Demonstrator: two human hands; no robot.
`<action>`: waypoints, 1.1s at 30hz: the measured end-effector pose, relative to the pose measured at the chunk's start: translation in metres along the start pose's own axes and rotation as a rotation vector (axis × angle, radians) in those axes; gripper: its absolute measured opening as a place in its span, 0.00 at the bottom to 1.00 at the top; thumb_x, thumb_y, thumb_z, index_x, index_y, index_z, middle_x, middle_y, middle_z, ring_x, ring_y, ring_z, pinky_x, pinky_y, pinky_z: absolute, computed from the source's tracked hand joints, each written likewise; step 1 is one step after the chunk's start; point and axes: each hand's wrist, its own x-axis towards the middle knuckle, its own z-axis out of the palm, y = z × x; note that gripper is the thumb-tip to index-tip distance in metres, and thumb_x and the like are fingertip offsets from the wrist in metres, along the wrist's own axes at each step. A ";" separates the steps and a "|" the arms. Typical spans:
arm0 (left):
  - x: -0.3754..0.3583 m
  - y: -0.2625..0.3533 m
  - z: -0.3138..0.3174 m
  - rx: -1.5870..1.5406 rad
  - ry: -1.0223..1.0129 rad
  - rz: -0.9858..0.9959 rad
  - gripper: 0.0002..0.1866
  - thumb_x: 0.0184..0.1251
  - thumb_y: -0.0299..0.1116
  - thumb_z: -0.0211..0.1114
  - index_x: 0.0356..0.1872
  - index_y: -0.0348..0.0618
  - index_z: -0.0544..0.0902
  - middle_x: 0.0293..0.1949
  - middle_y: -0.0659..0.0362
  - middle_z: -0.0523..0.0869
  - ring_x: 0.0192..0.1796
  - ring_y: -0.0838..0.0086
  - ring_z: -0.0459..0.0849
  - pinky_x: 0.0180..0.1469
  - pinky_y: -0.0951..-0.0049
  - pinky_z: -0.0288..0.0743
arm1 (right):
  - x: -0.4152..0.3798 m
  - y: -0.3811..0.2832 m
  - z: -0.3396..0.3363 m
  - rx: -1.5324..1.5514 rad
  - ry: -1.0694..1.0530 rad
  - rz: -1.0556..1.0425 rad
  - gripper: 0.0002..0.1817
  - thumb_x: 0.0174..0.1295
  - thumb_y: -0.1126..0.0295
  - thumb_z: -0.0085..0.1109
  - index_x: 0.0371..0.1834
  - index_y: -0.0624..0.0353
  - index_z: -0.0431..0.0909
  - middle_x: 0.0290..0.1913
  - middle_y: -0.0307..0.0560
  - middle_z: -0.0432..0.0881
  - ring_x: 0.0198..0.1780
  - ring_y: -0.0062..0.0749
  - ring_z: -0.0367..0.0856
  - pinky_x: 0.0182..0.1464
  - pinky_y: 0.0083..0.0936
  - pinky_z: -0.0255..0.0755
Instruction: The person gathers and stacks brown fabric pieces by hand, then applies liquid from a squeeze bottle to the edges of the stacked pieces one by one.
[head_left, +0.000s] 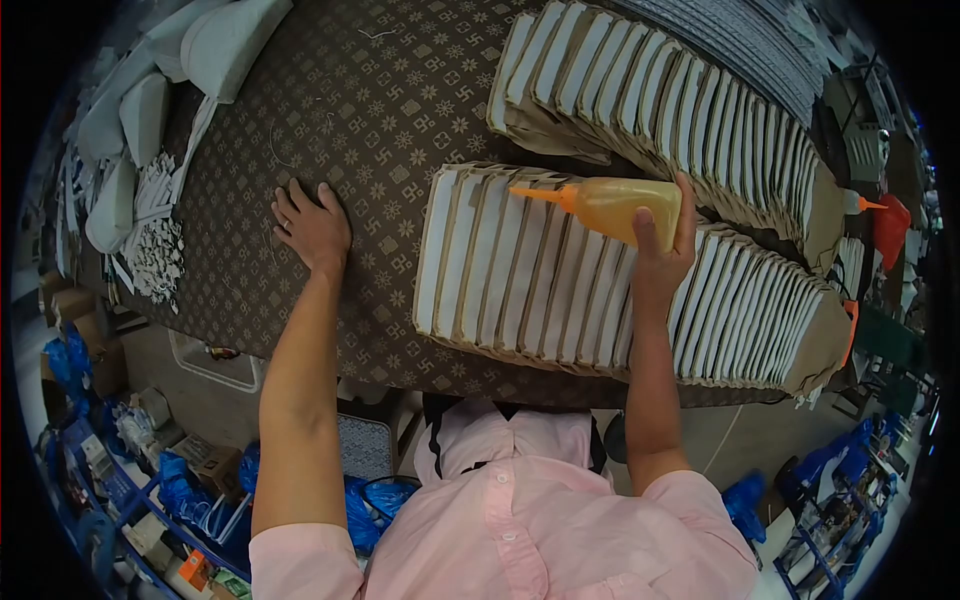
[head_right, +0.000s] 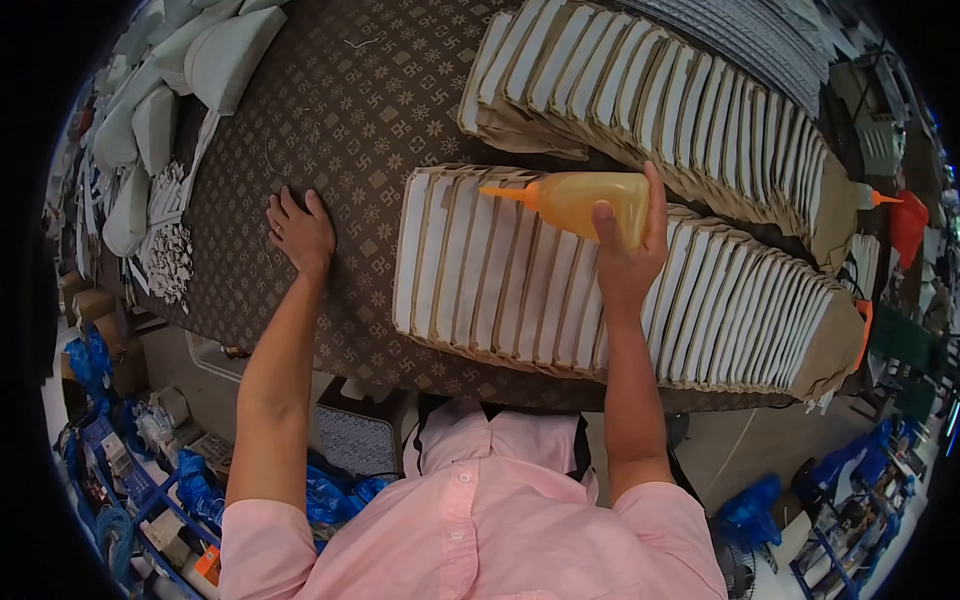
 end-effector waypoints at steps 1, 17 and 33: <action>0.000 0.000 0.000 0.003 -0.004 -0.001 0.30 0.69 0.51 0.38 0.66 0.45 0.54 0.68 0.50 0.50 0.71 0.57 0.44 0.70 0.54 0.38 | 0.000 0.000 0.000 -0.026 -0.016 0.004 0.37 0.54 0.54 0.63 0.64 0.60 0.61 0.52 0.45 0.72 0.49 0.25 0.72 0.50 0.21 0.68; 0.000 -0.001 0.002 -0.002 0.027 0.008 0.30 0.68 0.50 0.40 0.65 0.44 0.56 0.68 0.50 0.51 0.71 0.56 0.45 0.69 0.53 0.39 | -0.028 -0.004 -0.013 -0.055 -0.205 0.044 0.36 0.55 0.52 0.62 0.63 0.61 0.63 0.52 0.47 0.74 0.50 0.26 0.73 0.51 0.22 0.68; 0.000 -0.004 0.006 -0.012 0.036 0.015 0.30 0.67 0.51 0.39 0.65 0.44 0.56 0.68 0.49 0.51 0.71 0.56 0.45 0.69 0.52 0.38 | -0.065 0.000 -0.027 0.096 -0.380 0.175 0.33 0.54 0.61 0.64 0.62 0.62 0.64 0.52 0.46 0.74 0.49 0.24 0.73 0.51 0.21 0.67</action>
